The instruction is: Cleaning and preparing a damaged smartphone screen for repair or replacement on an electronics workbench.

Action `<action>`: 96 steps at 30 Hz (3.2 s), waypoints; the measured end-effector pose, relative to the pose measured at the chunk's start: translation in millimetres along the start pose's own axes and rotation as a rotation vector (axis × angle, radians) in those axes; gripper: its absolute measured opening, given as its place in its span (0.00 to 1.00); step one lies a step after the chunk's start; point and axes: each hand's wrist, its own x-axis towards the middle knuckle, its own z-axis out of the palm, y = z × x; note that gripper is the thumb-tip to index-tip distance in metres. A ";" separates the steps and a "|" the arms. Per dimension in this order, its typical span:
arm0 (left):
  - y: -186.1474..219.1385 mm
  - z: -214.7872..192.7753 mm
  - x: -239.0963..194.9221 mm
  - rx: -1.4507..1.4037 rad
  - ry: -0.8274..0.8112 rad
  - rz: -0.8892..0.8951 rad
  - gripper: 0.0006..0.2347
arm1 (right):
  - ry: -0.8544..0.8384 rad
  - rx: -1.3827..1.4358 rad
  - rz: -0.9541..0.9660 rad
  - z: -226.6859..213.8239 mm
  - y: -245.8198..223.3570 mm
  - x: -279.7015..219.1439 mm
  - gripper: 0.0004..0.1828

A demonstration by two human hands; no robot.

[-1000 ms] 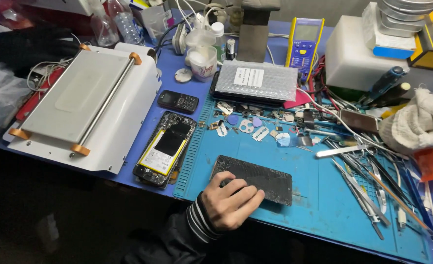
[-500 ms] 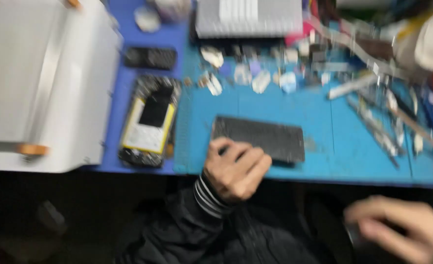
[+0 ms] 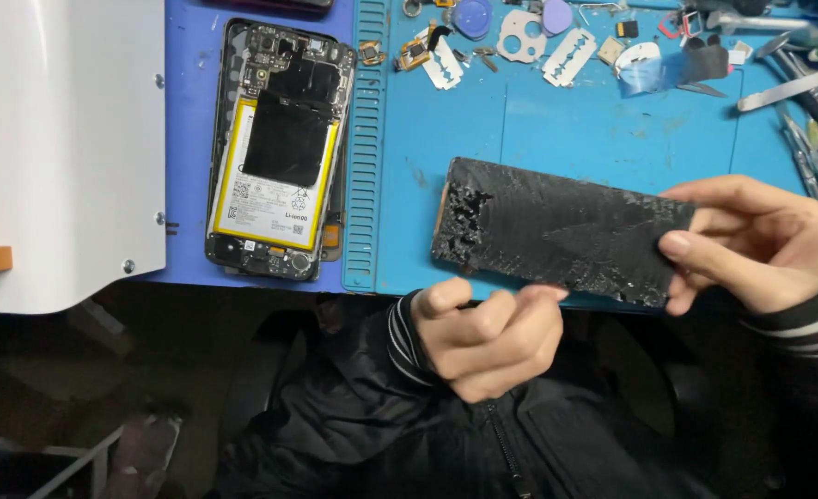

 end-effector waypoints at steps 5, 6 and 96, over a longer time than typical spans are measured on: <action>7.9 13.1 0.5 -0.086 0.172 -0.154 0.09 | 0.036 0.284 -0.035 -27.7 39.5 -5.1 0.26; 6.4 11.5 3.8 -0.082 0.181 -0.143 0.09 | 0.041 0.282 -0.048 -31.4 44.6 -5.9 0.26; -48.4 48.1 50.2 0.136 -0.492 -0.371 0.16 | 0.160 0.053 -0.017 -30.6 0.0 -31.7 0.34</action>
